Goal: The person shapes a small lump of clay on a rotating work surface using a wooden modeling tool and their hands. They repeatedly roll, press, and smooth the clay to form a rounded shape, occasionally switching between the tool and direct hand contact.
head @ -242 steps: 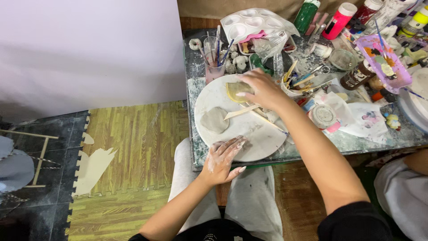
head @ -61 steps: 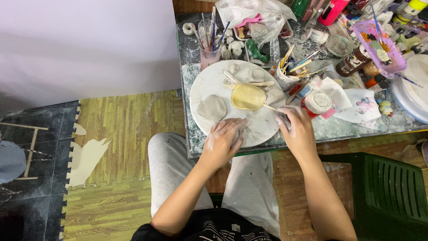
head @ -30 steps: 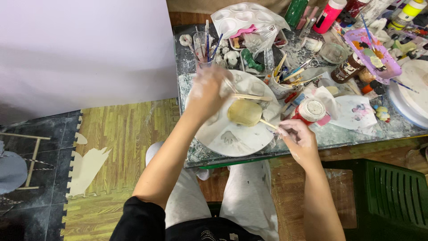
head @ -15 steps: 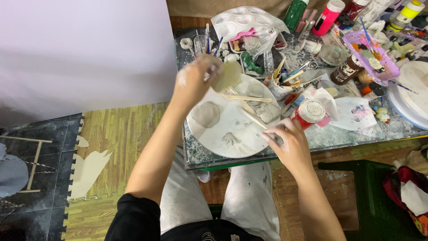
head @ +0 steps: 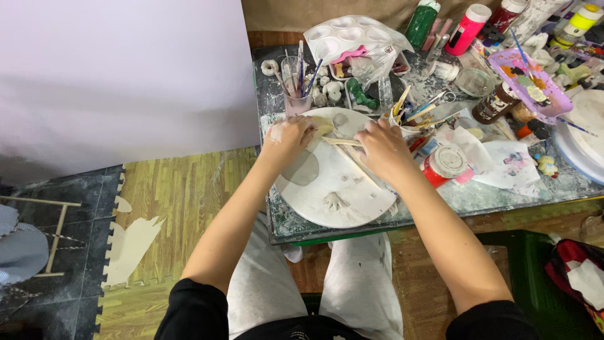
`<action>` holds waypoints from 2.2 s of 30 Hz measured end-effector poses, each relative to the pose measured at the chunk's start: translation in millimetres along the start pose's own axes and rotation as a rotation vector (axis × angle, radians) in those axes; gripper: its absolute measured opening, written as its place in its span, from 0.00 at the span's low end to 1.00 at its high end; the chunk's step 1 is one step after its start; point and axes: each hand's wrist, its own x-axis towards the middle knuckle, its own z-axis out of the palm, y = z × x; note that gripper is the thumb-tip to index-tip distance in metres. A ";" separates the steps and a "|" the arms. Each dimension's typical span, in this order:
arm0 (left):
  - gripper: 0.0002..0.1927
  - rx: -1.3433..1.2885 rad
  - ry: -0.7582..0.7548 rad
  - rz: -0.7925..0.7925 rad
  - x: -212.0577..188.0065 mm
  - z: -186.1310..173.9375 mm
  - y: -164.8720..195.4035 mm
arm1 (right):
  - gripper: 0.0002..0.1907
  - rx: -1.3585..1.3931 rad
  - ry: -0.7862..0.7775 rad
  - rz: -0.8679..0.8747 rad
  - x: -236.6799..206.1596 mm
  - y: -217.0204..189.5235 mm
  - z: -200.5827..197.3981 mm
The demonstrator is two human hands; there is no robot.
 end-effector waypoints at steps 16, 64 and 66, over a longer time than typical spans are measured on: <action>0.22 -0.693 -0.244 -0.214 -73.0 -14.0 64.9 | 0.16 1.335 0.617 0.299 -122.8 -27.3 -38.0; 0.35 -0.439 -0.136 -0.051 -122.3 2.8 76.4 | 0.08 0.847 0.475 0.080 -149.8 -91.3 10.8; 0.36 -0.431 -0.154 -0.057 -122.8 3.7 78.5 | 0.09 0.810 0.488 0.020 -144.8 -93.8 4.9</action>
